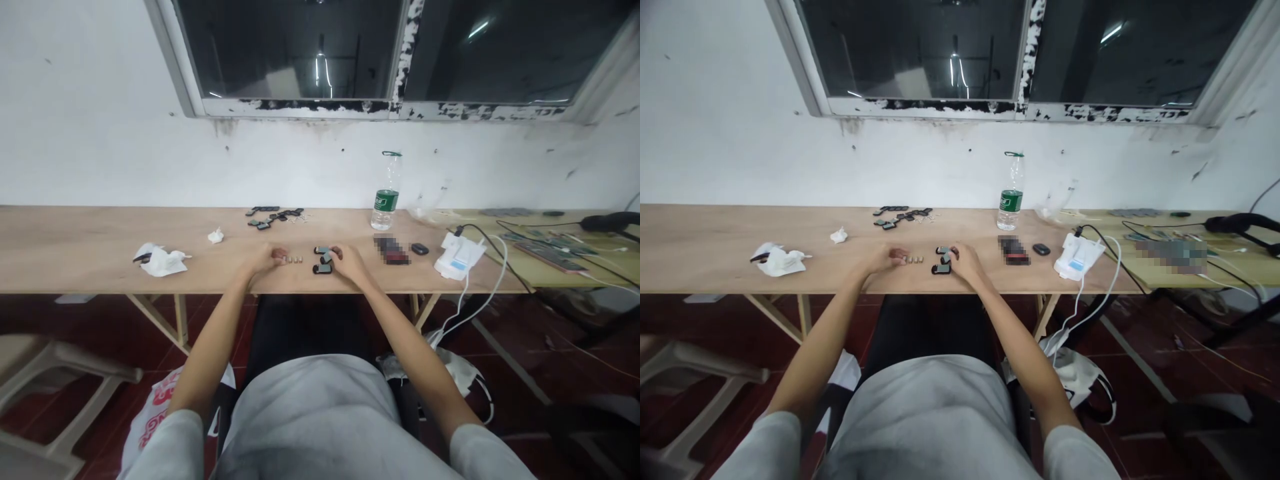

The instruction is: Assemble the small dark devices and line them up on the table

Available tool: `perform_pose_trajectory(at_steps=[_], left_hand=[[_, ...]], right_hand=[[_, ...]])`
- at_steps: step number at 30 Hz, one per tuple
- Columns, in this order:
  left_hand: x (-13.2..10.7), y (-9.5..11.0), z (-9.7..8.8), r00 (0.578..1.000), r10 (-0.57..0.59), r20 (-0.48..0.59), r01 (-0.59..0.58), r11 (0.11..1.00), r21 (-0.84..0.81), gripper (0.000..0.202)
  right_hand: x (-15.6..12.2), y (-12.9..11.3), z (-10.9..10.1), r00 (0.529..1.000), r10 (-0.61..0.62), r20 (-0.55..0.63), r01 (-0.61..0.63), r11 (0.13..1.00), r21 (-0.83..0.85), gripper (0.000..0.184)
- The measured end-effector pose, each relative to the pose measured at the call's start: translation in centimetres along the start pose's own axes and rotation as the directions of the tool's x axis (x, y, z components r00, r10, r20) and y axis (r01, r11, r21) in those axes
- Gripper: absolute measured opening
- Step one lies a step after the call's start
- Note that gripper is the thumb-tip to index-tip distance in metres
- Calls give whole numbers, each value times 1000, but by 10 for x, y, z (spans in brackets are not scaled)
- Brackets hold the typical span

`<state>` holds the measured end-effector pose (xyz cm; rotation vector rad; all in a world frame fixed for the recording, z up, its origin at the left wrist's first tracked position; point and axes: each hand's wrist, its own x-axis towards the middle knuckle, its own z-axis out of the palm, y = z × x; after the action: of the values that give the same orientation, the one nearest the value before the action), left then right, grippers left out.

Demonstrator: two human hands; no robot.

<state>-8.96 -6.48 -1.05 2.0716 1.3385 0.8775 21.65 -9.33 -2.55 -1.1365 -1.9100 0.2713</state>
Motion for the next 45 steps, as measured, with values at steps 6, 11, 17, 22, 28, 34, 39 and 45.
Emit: perform_pose_trajectory(at_steps=[6,11,17,22,28,34,39,45], left_hand=[[2,-1,7,1000,-14,-8,13,999,-45,48],[2,-1,14,1000,-7,-22,8,1000,29,37],[-1,6,16,1000,17,19,-19,993,113,39],[-3,10,20,994,90,57,-97,983,158,33],[-3,14,23,993,106,47,-110,990,88,37],[-4,17,20,996,72,60,-72,997,8,51],[-4,10,13,997,77,32,-78,997,23,51],[-3,3,2,996,67,-55,-61,993,99,56]], right_hand=[[-1,-6,0,995,54,82,-48,996,-73,20],[-4,-15,-6,992,69,108,-50,985,-163,20],[-8,-20,-10,994,38,98,-11,965,-261,31],[1,-4,-21,996,63,59,-44,961,-275,36],[6,41,-33,980,-9,197,49,979,-200,49],[6,59,-35,978,22,207,24,975,-220,46],[6,58,-42,977,103,188,-47,958,-282,35],[5,61,-48,976,122,181,-60,947,-315,22]])
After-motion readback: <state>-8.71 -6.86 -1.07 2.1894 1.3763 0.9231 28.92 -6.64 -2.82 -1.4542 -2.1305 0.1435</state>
